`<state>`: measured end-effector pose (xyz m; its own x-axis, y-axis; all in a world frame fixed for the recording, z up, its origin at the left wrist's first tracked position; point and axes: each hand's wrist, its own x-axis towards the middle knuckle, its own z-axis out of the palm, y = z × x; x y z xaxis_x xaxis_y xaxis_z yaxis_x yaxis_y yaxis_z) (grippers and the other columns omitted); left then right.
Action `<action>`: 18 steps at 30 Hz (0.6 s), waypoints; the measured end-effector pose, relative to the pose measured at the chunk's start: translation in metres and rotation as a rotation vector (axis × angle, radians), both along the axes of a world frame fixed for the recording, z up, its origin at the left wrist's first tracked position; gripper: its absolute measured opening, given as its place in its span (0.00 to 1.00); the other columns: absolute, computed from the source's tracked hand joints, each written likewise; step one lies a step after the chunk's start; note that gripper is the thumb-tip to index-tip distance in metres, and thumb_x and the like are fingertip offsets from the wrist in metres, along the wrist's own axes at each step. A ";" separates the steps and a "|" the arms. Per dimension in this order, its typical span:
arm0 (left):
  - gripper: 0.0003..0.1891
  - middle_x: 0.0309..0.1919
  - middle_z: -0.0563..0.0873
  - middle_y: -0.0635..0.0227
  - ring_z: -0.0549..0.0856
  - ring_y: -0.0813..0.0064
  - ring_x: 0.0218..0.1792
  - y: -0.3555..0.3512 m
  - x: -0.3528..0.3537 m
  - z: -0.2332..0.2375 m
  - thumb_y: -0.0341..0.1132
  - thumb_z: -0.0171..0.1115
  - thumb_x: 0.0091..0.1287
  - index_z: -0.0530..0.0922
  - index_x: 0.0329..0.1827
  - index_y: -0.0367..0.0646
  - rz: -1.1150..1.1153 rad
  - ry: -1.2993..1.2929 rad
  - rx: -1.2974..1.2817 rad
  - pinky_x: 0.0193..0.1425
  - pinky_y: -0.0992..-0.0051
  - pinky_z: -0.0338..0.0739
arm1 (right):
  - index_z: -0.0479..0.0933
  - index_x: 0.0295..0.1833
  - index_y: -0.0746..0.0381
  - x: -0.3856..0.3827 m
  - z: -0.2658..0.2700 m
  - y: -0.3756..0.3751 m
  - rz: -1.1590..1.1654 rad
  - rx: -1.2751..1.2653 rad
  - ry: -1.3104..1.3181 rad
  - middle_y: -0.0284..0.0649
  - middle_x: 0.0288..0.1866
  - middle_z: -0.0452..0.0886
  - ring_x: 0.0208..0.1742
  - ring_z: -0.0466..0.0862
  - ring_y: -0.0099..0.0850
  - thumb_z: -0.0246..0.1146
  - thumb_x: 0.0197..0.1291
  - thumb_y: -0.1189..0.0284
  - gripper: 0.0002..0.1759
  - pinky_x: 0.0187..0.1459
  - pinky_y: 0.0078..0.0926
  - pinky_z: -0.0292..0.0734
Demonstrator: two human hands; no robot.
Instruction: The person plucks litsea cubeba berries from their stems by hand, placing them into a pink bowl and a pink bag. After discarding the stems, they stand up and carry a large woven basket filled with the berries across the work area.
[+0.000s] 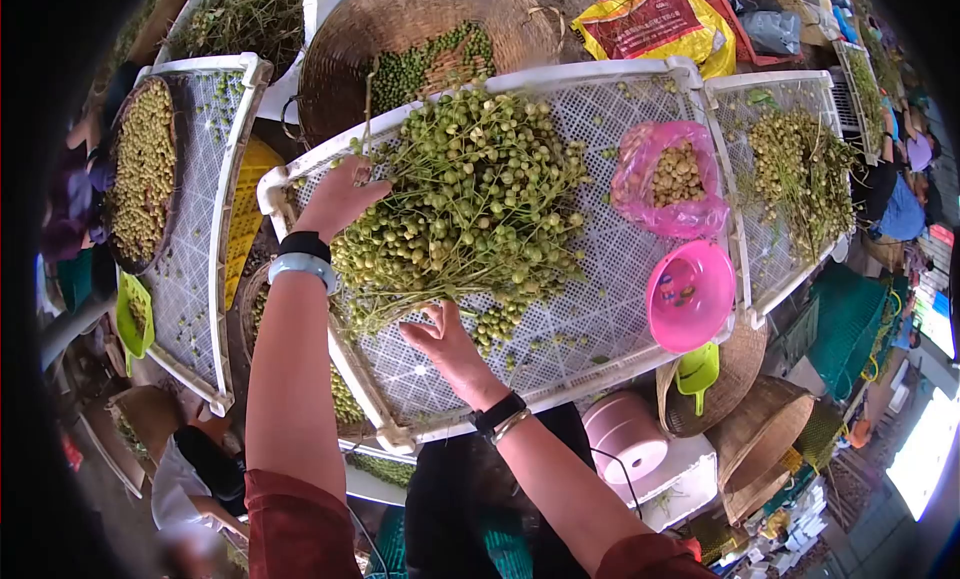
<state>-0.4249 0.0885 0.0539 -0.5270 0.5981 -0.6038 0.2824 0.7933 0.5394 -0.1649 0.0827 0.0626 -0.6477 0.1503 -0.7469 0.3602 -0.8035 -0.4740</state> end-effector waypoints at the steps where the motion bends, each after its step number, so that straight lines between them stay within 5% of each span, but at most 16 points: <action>1: 0.37 0.55 0.78 0.44 0.77 0.54 0.59 -0.009 0.001 -0.005 0.49 0.68 0.56 0.70 0.62 0.31 0.032 0.087 0.046 0.64 0.66 0.69 | 0.33 0.73 0.70 0.002 0.005 0.003 0.044 0.001 0.010 0.60 0.75 0.46 0.71 0.63 0.48 0.67 0.58 0.55 0.57 0.62 0.46 0.71; 5: 0.31 0.56 0.78 0.47 0.77 0.55 0.59 -0.035 0.024 0.000 0.44 0.67 0.59 0.72 0.60 0.32 0.193 0.334 0.190 0.64 0.64 0.69 | 0.42 0.73 0.73 0.028 0.015 0.030 0.398 0.098 -0.063 0.59 0.70 0.60 0.68 0.67 0.46 0.61 0.64 0.57 0.47 0.66 0.38 0.66; 11: 0.15 0.48 0.84 0.62 0.79 0.64 0.50 -0.083 0.108 0.008 0.30 0.60 0.60 0.77 0.51 0.43 0.263 0.719 0.247 0.60 0.62 0.67 | 0.63 0.65 0.73 0.099 0.007 0.068 0.285 0.186 -0.122 0.52 0.55 0.77 0.53 0.80 0.37 0.60 0.64 0.58 0.34 0.53 0.29 0.75; 16: 0.28 0.55 0.76 0.64 0.72 0.63 0.56 -0.081 0.192 0.021 0.26 0.62 0.53 0.73 0.61 0.52 0.082 0.591 0.130 0.62 0.60 0.63 | 0.76 0.44 0.66 0.141 0.025 0.142 0.351 0.571 -0.345 0.34 0.34 0.81 0.36 0.78 0.19 0.62 0.63 0.67 0.12 0.38 0.18 0.73; 18: 0.30 0.56 0.76 0.64 0.71 0.59 0.58 -0.073 0.208 0.020 0.27 0.62 0.52 0.71 0.62 0.52 0.040 0.535 0.092 0.64 0.57 0.61 | 0.77 0.43 0.65 0.135 0.034 0.180 0.170 0.569 -0.230 0.31 0.31 0.79 0.34 0.77 0.15 0.62 0.62 0.72 0.07 0.35 0.15 0.71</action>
